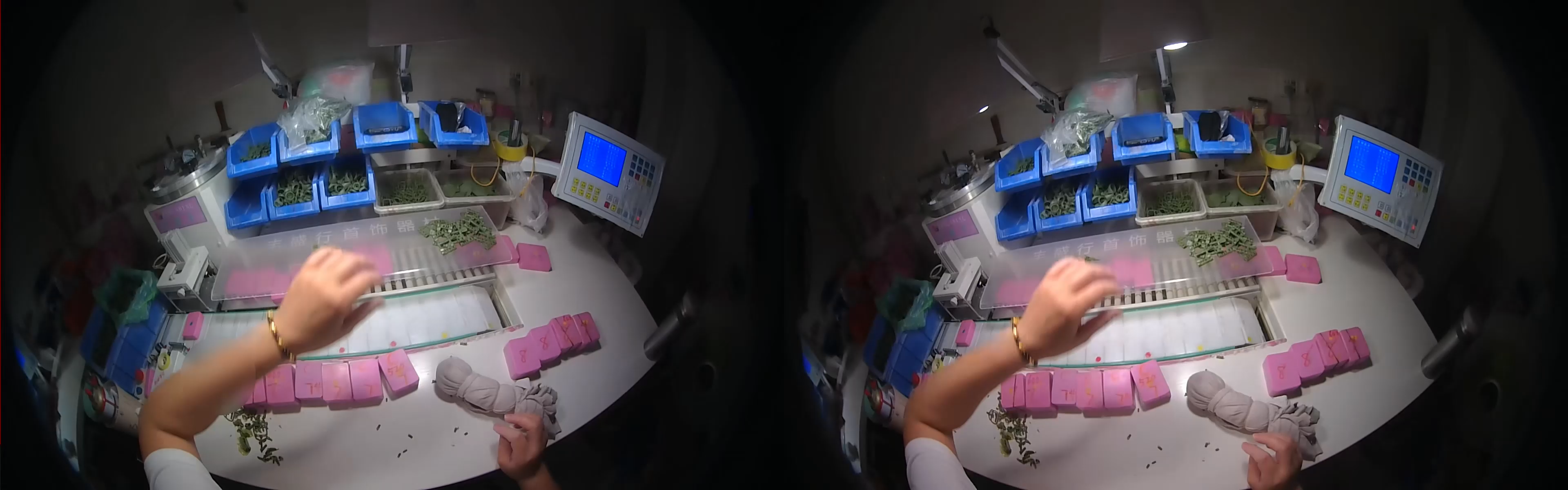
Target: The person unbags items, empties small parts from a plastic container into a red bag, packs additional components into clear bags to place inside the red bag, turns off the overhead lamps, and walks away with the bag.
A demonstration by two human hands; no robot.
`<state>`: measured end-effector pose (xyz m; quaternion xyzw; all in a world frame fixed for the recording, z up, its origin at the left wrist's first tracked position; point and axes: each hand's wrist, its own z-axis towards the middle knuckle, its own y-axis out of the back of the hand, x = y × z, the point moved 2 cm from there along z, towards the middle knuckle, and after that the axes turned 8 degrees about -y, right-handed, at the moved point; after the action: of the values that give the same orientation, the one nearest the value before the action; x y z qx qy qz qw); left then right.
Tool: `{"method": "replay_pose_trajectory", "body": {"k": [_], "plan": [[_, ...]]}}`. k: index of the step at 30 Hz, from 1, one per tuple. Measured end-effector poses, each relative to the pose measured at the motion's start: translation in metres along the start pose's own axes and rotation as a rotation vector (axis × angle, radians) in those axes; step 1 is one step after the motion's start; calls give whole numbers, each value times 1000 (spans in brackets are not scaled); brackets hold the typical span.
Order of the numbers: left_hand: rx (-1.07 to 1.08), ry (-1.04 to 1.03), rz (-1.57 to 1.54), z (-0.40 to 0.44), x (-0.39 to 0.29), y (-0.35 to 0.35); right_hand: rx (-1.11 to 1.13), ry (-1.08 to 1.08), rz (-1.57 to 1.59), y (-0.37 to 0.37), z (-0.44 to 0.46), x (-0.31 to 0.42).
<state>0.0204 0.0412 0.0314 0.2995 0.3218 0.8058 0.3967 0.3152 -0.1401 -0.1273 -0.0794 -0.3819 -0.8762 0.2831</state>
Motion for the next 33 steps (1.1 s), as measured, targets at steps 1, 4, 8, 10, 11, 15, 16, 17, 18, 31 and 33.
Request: {"method": "replay_pose_trajectory", "body": {"k": [1,4,8,10,11,15,16,17,18,31,33], "plan": [[-10,-37,46,16,20,14,-11,-44,46,-3,-2,22],[-87,45,123,70,81,12,-51,-17,46,10,8,18],[-137,278,357,132,167,2,-56,-52,-1,13,13,17],[-135,416,434,154,202,-7,-63,-84,10,14,13,15],[-86,480,466,164,212,-9,-62,-107,24,14,12,13],[-9,607,549,193,249,-22,-45,-184,80,13,11,5],[-2,605,578,198,264,-28,-35,-212,88,15,13,5],[-3,602,562,203,269,-31,-40,-233,76,16,13,3],[22,610,565,208,274,-34,-40,-258,102,16,11,1],[123,589,594,234,339,-68,-151,-572,150,9,16,-7],[184,635,587,231,364,-77,-156,-600,170,6,16,-9]]}}
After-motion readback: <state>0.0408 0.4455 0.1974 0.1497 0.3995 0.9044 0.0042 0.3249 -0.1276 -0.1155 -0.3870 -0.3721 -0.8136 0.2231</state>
